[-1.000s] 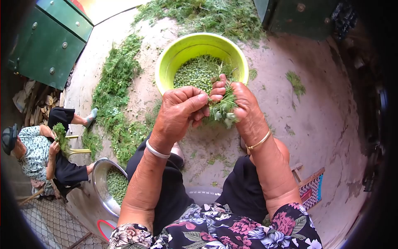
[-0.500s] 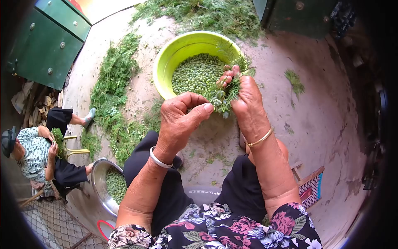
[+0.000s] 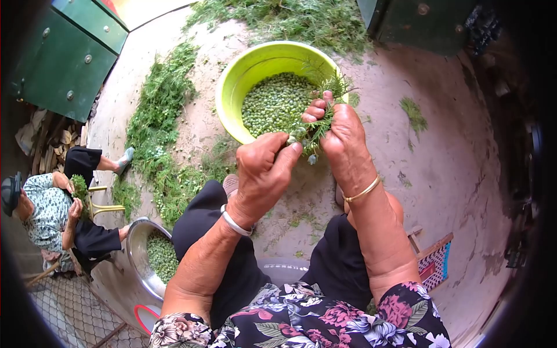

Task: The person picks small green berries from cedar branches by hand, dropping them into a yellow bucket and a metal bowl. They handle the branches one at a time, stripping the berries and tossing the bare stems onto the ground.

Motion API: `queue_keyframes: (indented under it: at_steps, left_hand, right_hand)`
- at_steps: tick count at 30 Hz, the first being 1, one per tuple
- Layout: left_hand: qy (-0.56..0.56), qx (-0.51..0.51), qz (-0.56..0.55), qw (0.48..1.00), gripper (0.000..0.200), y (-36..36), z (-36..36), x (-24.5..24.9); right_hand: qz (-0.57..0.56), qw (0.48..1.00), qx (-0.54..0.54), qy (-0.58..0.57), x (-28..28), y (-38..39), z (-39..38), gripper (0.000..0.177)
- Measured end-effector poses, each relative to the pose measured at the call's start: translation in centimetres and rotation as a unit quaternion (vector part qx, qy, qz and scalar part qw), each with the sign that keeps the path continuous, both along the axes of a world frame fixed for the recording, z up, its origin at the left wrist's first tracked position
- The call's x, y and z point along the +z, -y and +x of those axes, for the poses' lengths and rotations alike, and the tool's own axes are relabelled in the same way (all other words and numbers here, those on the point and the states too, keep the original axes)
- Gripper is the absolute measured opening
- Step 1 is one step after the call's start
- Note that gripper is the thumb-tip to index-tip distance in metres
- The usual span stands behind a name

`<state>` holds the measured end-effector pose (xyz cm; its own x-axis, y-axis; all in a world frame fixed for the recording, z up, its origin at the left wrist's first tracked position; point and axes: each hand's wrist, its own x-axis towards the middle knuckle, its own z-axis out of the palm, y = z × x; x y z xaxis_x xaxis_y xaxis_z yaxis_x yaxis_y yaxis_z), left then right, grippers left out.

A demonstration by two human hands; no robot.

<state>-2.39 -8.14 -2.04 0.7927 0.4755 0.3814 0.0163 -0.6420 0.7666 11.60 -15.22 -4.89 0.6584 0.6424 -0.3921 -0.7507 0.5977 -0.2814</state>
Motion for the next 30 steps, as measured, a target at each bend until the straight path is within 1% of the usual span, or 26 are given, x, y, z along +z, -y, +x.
queue_keyframes:
  at_steps: [1,2,3,4,5,6,7,8,9,10,12,14,16,17,18,19,20,21,22,24,25,29,30]
  left_hand:
    - [0.037,-0.009,0.055,0.998,0.012,0.3,0.0,-0.2]
    - [0.037,-0.009,0.055,0.998,0.012,0.4,-0.2,-0.1]
    - [0.061,-0.027,0.089,0.994,0.014,0.6,-0.4,0.3]
    - [0.085,-0.045,0.122,0.988,0.015,0.8,-0.5,0.5]
    - [0.089,-0.057,0.097,0.990,0.014,0.5,-0.6,0.0]
    - [0.090,-0.059,0.096,0.990,0.014,0.3,-0.8,0.2]
    - [0.002,-0.059,-0.158,0.986,0.014,0.1,-1.0,0.7]
    - [-0.085,-0.054,-0.400,0.911,0.015,-0.1,-1.2,1.0]
    - [-0.022,-0.107,-0.517,0.849,0.017,-0.5,-1.2,0.8]
    - [-0.022,-0.106,-0.517,0.849,0.017,-0.5,-1.0,0.8]
    - [0.042,-0.087,-0.599,0.795,0.019,-0.2,-0.7,1.3]
    - [0.039,-0.075,-0.595,0.800,0.015,-0.2,-0.6,1.3]
    - [-0.027,-0.039,-0.461,0.886,0.011,-0.1,-0.6,1.1]
    - [-0.036,-0.013,-0.398,0.917,0.012,0.1,-0.4,1.1]
    - [-0.037,-0.012,-0.398,0.917,0.012,0.3,-0.1,0.9]
    - [0.001,-0.003,-0.299,0.954,0.014,0.5,0.3,0.4]
    - [0.040,0.005,-0.196,0.980,0.017,0.7,0.6,0.1]
    - [0.030,0.029,-0.187,0.982,0.018,1.0,0.9,0.2]
    - [0.030,0.029,-0.187,0.981,0.018,1.0,0.9,0.2]
    - [-0.009,0.018,-0.196,0.980,0.016,0.8,1.0,0.1]
    - [-0.010,0.018,-0.196,0.980,0.016,0.7,1.0,0.1]
    - [-0.023,0.018,-0.189,0.981,0.008,0.5,1.0,0.1]
    - [-0.034,0.018,-0.191,0.981,0.006,0.5,1.0,0.2]
  right_hand:
    - [-0.006,1.000,-0.004,-0.010,0.4,0.0,0.1,0.005]
    - [-0.013,1.000,-0.009,-0.021,0.6,0.0,0.2,0.006]
    - [-0.013,1.000,-0.010,-0.021,-0.2,0.1,1.1,0.006]
    - [0.027,0.999,-0.023,-0.038,-1.3,0.3,2.6,0.008]
    - [0.066,0.996,-0.036,-0.054,-2.5,0.6,3.7,0.011]
    - [0.065,0.996,-0.038,-0.053,-1.8,0.7,3.5,0.011]
    - [0.050,0.996,-0.047,-0.055,-0.9,0.8,3.3,0.013]
    - [0.034,0.996,-0.055,-0.058,-0.4,0.8,2.9,0.016]
    - [0.069,0.996,-0.030,-0.053,-0.4,1.3,2.8,0.014]
    - [0.069,0.996,-0.029,-0.054,-0.4,1.5,2.8,0.014]
    - [0.078,0.995,-0.001,-0.065,-0.3,1.7,2.6,0.013]
    - [0.096,0.992,0.017,-0.073,-0.2,1.8,2.6,0.011]
    - [0.115,0.989,0.036,-0.082,-0.2,1.8,2.3,0.010]
    - [0.110,0.990,0.038,-0.083,-0.2,1.6,2.1,0.009]
    - [0.104,0.990,0.039,-0.083,-0.2,1.5,1.8,0.008]
    - [0.104,0.990,0.040,-0.084,-0.1,1.4,1.4,0.008]
    - [0.096,0.992,0.044,-0.070,-0.1,1.3,1.0,0.007]
    - [0.088,0.993,0.049,-0.056,0.0,1.2,0.7,0.007]
    - [0.088,0.993,0.049,-0.057,0.0,1.1,0.4,0.007]
    - [0.055,0.996,0.065,-0.015,0.1,0.9,-0.1,0.008]
    - [0.032,0.998,0.054,-0.014,-0.2,0.8,-0.1,0.010]
    - [0.019,0.998,0.053,-0.008,0.5,0.9,-0.3,0.011]
    - [0.031,0.996,0.074,-0.027,0.1,0.8,0.1,0.011]
